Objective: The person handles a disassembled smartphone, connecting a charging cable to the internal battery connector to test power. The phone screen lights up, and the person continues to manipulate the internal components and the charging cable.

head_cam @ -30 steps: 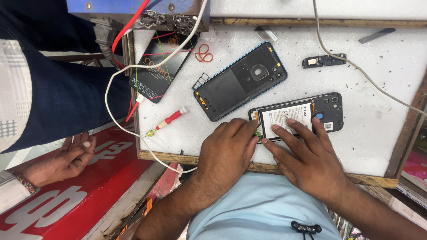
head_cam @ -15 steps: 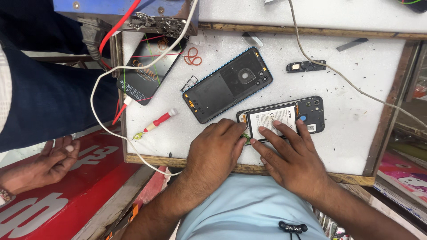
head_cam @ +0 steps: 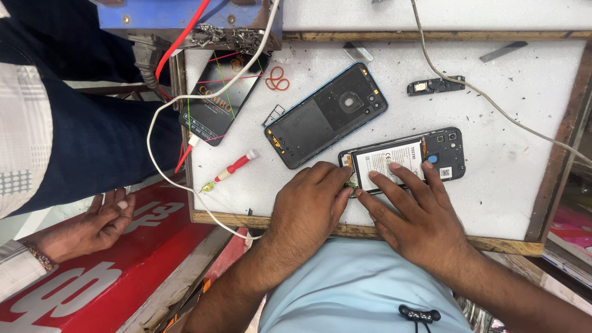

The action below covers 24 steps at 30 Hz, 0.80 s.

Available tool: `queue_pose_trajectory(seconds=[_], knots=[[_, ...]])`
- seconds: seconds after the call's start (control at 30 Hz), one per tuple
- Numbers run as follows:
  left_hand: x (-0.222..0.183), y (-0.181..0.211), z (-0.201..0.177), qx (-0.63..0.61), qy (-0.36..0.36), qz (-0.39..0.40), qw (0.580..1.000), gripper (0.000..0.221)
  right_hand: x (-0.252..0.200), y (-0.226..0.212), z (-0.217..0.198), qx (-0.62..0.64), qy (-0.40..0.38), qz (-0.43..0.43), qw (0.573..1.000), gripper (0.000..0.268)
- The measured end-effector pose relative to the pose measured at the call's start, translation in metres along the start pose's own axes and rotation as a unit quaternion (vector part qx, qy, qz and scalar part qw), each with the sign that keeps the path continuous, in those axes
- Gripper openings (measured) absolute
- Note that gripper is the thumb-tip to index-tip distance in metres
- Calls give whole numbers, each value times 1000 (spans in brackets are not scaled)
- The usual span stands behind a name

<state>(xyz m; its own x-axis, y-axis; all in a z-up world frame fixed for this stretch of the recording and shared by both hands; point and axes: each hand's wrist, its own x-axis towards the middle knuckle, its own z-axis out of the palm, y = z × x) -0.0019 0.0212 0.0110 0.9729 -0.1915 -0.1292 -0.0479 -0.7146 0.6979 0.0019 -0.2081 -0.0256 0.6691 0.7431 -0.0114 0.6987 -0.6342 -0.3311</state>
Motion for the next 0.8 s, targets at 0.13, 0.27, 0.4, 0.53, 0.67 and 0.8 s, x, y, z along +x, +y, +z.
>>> queue_pose_trajectory(seconds=[0.13, 0.27, 0.4, 0.53, 0.67, 0.8], knots=[[0, 0, 0, -3, 1, 0, 1000, 28, 1, -1, 1, -4, 5, 1, 1000, 53], [0, -2, -1, -7, -1, 0, 1000, 27, 2, -1, 0, 3, 2, -2, 1000, 55], [1, -4, -1, -7, -5, 4, 1000, 27, 2, -2, 1, 2, 5, 0, 1000, 53], [1, -6, -1, -7, -4, 10, 1000, 25, 3, -3, 1, 0, 1, 10, 1000, 52], [1, -8, -2, -13, -8, 14, 1000, 28, 3, -2, -2, 14, 6, 2, 1000, 54], [1, -10, -3, -20, -12, 13, 1000, 29, 2, -1, -1, 20, -8, 8, 1000, 57]])
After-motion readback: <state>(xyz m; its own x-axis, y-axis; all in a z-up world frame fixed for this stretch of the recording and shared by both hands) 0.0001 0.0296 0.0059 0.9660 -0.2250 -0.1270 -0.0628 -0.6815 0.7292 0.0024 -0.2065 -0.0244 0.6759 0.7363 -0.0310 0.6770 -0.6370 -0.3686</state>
